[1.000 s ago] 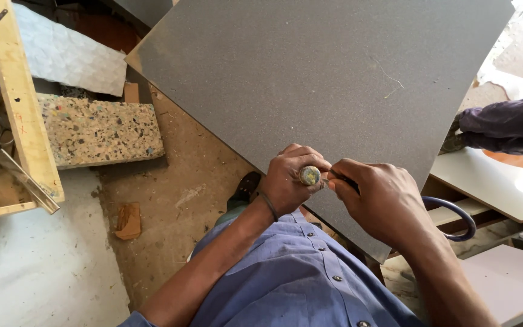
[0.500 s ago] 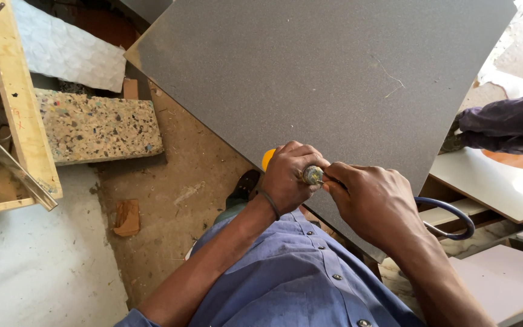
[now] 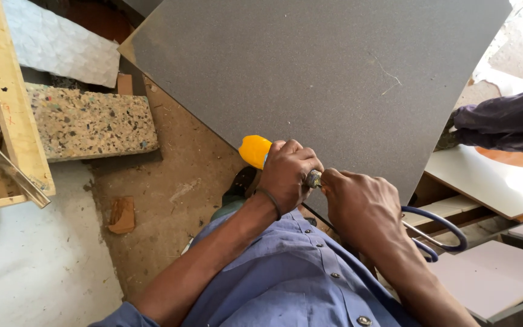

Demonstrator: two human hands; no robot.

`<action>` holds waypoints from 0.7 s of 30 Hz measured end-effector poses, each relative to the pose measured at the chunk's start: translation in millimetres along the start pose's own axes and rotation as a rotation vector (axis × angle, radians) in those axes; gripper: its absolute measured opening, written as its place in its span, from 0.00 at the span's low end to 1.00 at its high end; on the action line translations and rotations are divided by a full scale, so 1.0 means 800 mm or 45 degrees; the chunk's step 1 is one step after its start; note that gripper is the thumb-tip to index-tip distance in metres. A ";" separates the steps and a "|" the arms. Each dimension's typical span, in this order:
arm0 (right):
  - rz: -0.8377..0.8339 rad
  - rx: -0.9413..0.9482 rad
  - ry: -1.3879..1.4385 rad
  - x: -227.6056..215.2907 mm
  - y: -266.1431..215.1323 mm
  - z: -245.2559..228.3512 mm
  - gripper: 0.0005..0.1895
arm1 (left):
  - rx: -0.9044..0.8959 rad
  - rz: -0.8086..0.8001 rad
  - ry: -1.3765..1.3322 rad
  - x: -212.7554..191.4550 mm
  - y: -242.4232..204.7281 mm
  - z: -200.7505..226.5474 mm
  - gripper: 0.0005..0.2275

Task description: The person applies a yellow adhesive from a plastic bottle onto a large dark board and a white foam board. They squeeze the bottle to create lines and patterns of glue on the surfaces.

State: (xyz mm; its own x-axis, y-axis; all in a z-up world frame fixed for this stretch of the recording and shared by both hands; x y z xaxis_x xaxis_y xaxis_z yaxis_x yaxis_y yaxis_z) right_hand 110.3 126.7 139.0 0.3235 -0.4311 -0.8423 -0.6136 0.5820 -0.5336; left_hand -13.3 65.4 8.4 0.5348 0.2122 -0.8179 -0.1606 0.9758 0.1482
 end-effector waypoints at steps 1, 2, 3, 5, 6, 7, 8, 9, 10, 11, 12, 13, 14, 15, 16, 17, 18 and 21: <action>-0.003 0.002 0.001 0.007 0.000 0.000 0.14 | 0.000 -0.003 -0.002 0.002 -0.004 0.000 0.14; -0.008 -0.011 0.028 0.013 0.000 0.001 0.14 | 0.001 -0.004 0.001 0.005 -0.005 0.001 0.14; -0.014 -0.025 0.056 0.019 0.000 0.001 0.13 | 0.002 -0.004 0.004 0.008 -0.007 0.001 0.13; -0.021 -0.018 0.120 0.030 0.007 0.009 0.12 | 0.005 -0.010 0.006 0.009 -0.009 0.000 0.12; -0.032 -0.012 0.188 0.037 0.010 0.012 0.12 | 0.008 -0.020 0.009 0.010 -0.012 -0.001 0.12; -0.035 -0.011 0.190 0.039 0.011 0.013 0.12 | 0.007 -0.023 0.008 0.011 -0.013 -0.001 0.12; -0.061 0.000 0.254 0.042 0.012 0.015 0.12 | 0.010 -0.015 0.020 0.012 -0.013 0.000 0.11; -0.086 0.012 0.318 0.045 0.013 0.018 0.12 | 0.014 -0.006 0.032 0.014 -0.012 0.000 0.11; -0.087 0.016 0.318 0.042 0.012 0.019 0.12 | 0.017 -0.008 0.030 0.014 -0.013 0.003 0.11; -0.131 0.043 0.374 0.041 0.012 0.021 0.12 | 0.014 -0.021 0.073 0.014 -0.014 0.006 0.10; -0.173 0.068 0.429 0.040 0.013 0.023 0.12 | 0.012 -0.032 0.117 0.014 -0.014 0.008 0.09; -0.172 0.070 0.429 0.042 0.015 0.024 0.12 | 0.014 -0.033 0.117 0.019 -0.014 0.007 0.09; -0.194 0.102 0.532 0.046 0.016 0.027 0.11 | 0.029 -0.022 0.143 0.023 -0.014 0.007 0.09; -0.216 0.135 0.634 0.050 0.017 0.030 0.11 | 0.043 -0.011 0.170 0.027 -0.014 0.007 0.08; -0.217 0.136 0.637 0.053 0.018 0.030 0.11 | 0.045 -0.014 0.171 0.030 -0.014 0.005 0.08; -0.239 0.160 0.782 0.057 0.018 0.031 0.09 | 0.048 -0.012 0.185 0.032 -0.014 0.004 0.07; -0.258 0.187 0.925 0.061 0.019 0.033 0.08 | 0.054 -0.009 0.197 0.035 -0.013 0.003 0.06; -0.257 0.246 1.159 0.067 0.011 0.042 0.10 | 0.053 0.007 0.219 0.038 -0.012 0.007 0.06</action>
State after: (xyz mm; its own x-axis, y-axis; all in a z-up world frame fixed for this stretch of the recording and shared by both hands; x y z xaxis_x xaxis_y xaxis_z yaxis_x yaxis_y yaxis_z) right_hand 146.4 132.2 86.2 -0.3247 -0.8601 -0.3935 -0.4512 0.5065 -0.7347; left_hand 9.3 63.1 -14.3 0.3836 0.2088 -0.8996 -0.1263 0.9768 0.1729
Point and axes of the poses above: each hand's wrist, its own y-axis towards the middle knuckle, its own x-axis out of the palm, z = x × y, the point moved 5 cm from there along y, towards the middle knuckle, and after that the axes turned 6 degrees about -z, right-handed, at the moved point
